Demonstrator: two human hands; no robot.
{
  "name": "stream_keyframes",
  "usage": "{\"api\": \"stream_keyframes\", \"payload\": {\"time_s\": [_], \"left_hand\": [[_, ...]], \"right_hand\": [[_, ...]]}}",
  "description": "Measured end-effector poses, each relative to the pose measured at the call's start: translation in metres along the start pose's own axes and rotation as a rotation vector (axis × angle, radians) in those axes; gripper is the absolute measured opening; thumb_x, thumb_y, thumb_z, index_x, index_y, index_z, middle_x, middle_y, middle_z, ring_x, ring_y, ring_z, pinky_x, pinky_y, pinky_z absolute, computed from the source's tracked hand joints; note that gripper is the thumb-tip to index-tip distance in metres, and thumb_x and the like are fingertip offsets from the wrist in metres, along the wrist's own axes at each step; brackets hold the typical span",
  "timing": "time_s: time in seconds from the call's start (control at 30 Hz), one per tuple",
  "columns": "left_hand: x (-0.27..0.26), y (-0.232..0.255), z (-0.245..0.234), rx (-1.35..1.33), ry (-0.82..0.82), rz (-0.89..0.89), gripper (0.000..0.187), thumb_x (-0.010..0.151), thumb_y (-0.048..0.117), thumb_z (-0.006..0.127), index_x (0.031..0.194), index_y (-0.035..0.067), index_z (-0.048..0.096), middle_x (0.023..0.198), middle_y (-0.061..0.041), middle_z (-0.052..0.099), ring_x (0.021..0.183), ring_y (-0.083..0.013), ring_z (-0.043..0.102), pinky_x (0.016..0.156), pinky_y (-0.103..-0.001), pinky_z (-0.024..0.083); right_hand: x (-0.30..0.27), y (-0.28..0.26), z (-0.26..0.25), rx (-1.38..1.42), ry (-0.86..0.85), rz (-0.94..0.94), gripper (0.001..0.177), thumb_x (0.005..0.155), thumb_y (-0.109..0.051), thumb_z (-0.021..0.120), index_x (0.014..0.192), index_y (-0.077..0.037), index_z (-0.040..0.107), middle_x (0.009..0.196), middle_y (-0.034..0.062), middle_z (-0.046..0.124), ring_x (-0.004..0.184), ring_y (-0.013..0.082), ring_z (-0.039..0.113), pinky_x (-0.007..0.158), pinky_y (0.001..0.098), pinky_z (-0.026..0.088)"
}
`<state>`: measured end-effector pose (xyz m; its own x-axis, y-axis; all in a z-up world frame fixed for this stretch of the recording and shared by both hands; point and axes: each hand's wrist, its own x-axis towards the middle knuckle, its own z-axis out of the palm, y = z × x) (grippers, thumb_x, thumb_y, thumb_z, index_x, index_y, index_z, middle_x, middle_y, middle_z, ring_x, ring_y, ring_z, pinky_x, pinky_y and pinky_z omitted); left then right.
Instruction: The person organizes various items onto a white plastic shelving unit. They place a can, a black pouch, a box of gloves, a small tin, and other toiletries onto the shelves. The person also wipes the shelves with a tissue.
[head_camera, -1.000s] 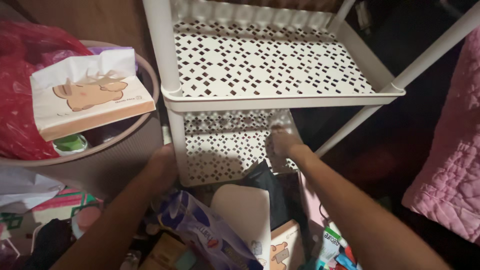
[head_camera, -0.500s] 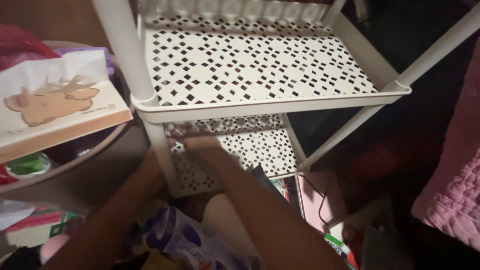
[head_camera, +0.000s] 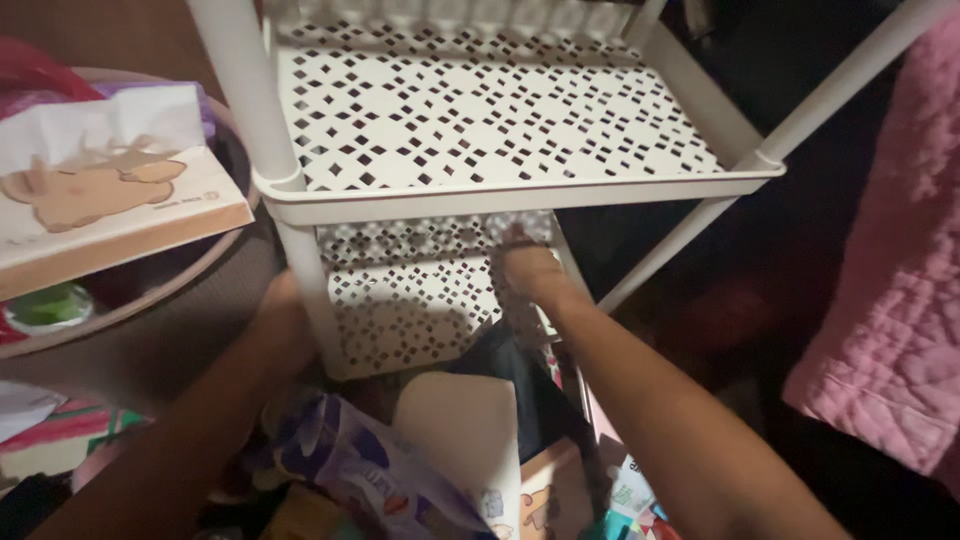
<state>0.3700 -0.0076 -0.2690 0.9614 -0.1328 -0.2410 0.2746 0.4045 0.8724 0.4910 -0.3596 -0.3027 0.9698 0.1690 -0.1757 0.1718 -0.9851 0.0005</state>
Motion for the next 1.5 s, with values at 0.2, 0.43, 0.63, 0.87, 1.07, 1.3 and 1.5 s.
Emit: {"api": "stream_keyframes", "payload": {"time_s": [0.2,0.43,0.63,0.87,1.07,1.3,1.5], "left_hand": [[-0.056,0.031,0.035,0.046,-0.126,0.14,0.032,0.098,0.014,0.049,0.12,-0.003,0.064,0.108,-0.015,0.072,0.093,-0.0251,0.07,0.082,-0.039,0.056],[-0.064,0.028,0.05,-0.104,0.154,-0.072,0.037,0.1,0.016,0.038,0.121,0.0,0.064,0.109,-0.018,0.073,0.094,-0.0271,0.072,0.084,-0.041,0.057],[-0.049,0.016,0.048,-0.293,0.223,-0.16,0.04,0.101,0.018,0.033,0.12,-0.001,0.063,0.111,-0.021,0.072,0.098,-0.0322,0.073,0.088,-0.048,0.059],[-0.044,0.018,0.045,-0.294,0.195,-0.121,0.038,0.103,0.018,0.034,0.119,-0.003,0.062,0.111,-0.023,0.072,0.098,-0.0341,0.074,0.09,-0.048,0.061],[-0.052,0.027,0.046,-0.167,0.165,-0.102,0.036,0.101,0.013,0.037,0.119,-0.006,0.062,0.106,-0.023,0.074,0.095,-0.0305,0.075,0.087,-0.041,0.061],[-0.056,0.02,0.036,0.009,0.151,-0.099,0.04,0.101,0.02,0.037,0.115,-0.005,0.064,0.097,-0.022,0.07,0.081,-0.0319,0.07,0.074,-0.042,0.057],[-0.039,0.008,0.041,-0.263,0.227,-0.124,0.034,0.099,0.013,0.036,0.115,-0.002,0.062,0.105,-0.022,0.071,0.096,-0.0347,0.073,0.086,-0.049,0.062]], "right_hand": [[-0.053,0.019,-0.002,-0.05,0.123,-0.071,0.023,0.089,-0.007,0.058,0.1,-0.002,0.076,0.107,0.0247,0.072,0.105,0.0391,0.07,0.094,0.0466,0.054],[-0.105,0.014,-0.017,-0.052,0.029,0.045,0.028,0.078,-0.025,0.076,0.096,-0.003,0.076,0.1,0.0215,0.073,0.097,0.035,0.072,0.086,0.0439,0.058],[-0.075,-0.002,0.035,0.152,0.134,-0.376,0.025,0.07,-0.007,0.07,0.092,-0.007,0.081,0.096,0.0207,0.076,0.093,0.0349,0.074,0.085,0.0398,0.058],[-0.031,-0.013,0.025,0.299,-0.089,-0.527,0.034,0.062,-0.009,0.066,0.094,-0.014,0.079,0.098,0.012,0.078,0.089,0.0316,0.075,0.08,0.0388,0.058],[-0.007,-0.096,0.002,0.194,0.104,-0.062,0.024,0.073,-0.03,0.075,0.09,-0.012,0.077,0.097,0.0204,0.073,0.089,0.0386,0.07,0.082,0.0486,0.056],[-0.07,-0.209,0.05,0.315,0.453,-0.572,0.017,0.066,-0.011,0.076,0.081,-0.003,0.072,0.082,0.021,0.071,0.085,0.0409,0.07,0.077,0.0507,0.055],[-0.115,-0.153,0.016,0.369,0.163,-0.758,0.018,0.075,-0.027,0.075,0.078,-0.009,0.076,0.079,0.0179,0.071,0.076,0.0363,0.069,0.07,0.0472,0.055]]}}
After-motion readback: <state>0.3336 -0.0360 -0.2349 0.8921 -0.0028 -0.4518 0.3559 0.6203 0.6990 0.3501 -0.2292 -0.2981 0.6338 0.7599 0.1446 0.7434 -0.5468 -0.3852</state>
